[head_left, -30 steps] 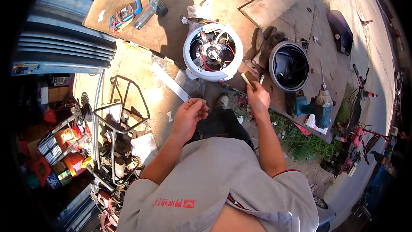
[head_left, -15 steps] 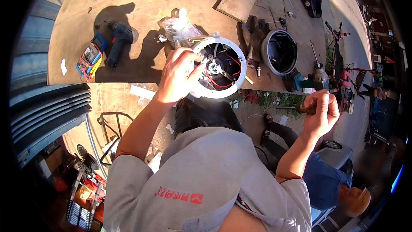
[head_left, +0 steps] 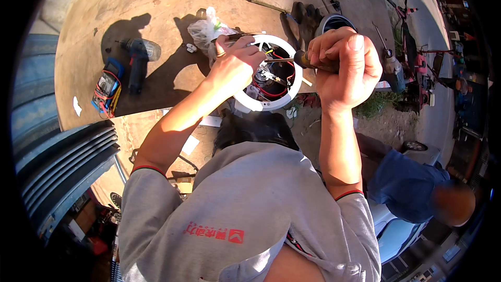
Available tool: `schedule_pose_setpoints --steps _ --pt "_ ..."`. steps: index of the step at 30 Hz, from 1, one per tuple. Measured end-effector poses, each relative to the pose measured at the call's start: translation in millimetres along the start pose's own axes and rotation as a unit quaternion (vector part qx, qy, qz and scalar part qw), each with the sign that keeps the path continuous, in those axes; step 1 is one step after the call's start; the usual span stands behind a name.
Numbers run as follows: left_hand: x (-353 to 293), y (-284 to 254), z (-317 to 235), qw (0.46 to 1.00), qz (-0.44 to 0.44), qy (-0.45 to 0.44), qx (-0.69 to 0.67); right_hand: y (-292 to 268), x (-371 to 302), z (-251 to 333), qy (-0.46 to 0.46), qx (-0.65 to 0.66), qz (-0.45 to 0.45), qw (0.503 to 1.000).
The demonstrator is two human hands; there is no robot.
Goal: The person uses a screwdriver to tighten screws on a white circular electrical component with visible wiring. They repeatedly adjust the internal wires and secure the component on a workbench.
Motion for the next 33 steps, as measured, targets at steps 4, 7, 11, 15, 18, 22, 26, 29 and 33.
schedule_pose_setpoints --steps 4,7,11,15,18,22,26,29,33 --pt "-6.4 -10.8 7.4 0.999 -0.041 -0.024 -0.026 4.5 -5.9 -11.4 0.002 -0.001 0.004 1.0" --pt "-7.7 -2.5 6.3 0.999 -0.016 -0.029 -0.005 7.2 -6.0 -15.6 0.006 -0.001 0.006 1.0" --pt "-8.0 4.9 4.0 0.999 0.001 -0.036 0.024 7.6 -4.7 -16.2 0.009 -0.014 0.004 1.0" --pt "-11.1 12.8 4.7 0.999 0.001 -0.035 0.025 5.9 -4.8 -16.3 0.03 -0.016 -0.014 0.999" --pt "-3.0 27.3 11.8 0.991 0.108 -0.078 0.014 2.6 -11.8 -15.9 0.037 -0.015 -0.025 0.999" --pt "11.9 37.0 9.1 0.978 0.186 -0.091 0.03 14.5 -16.0 -5.4 0.017 -0.146 0.043 0.988" --pt "19.1 56.1 22.9 0.984 0.16 -0.075 -0.004 54.8 -2.7 15.3 -0.081 -0.474 0.288 0.828" --pt "23.0 62.6 27.3 0.986 0.148 -0.05 -0.065 57.7 6.5 12.4 -0.038 -0.569 0.364 0.737" --pt "23.3 62.7 23.7 0.97 0.232 -0.015 -0.064 64.7 13.6 7.6 -0.031 -0.606 0.433 0.667"
Point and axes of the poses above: each hand's wrist, its own x-axis towards the middle knuckle, its own y-axis out of the palm, z = x × y, the point moved 10 cm from there along x, towards the middle knuckle, and after that the axes turned 7 degrees about -y, right-handed, at the moved point
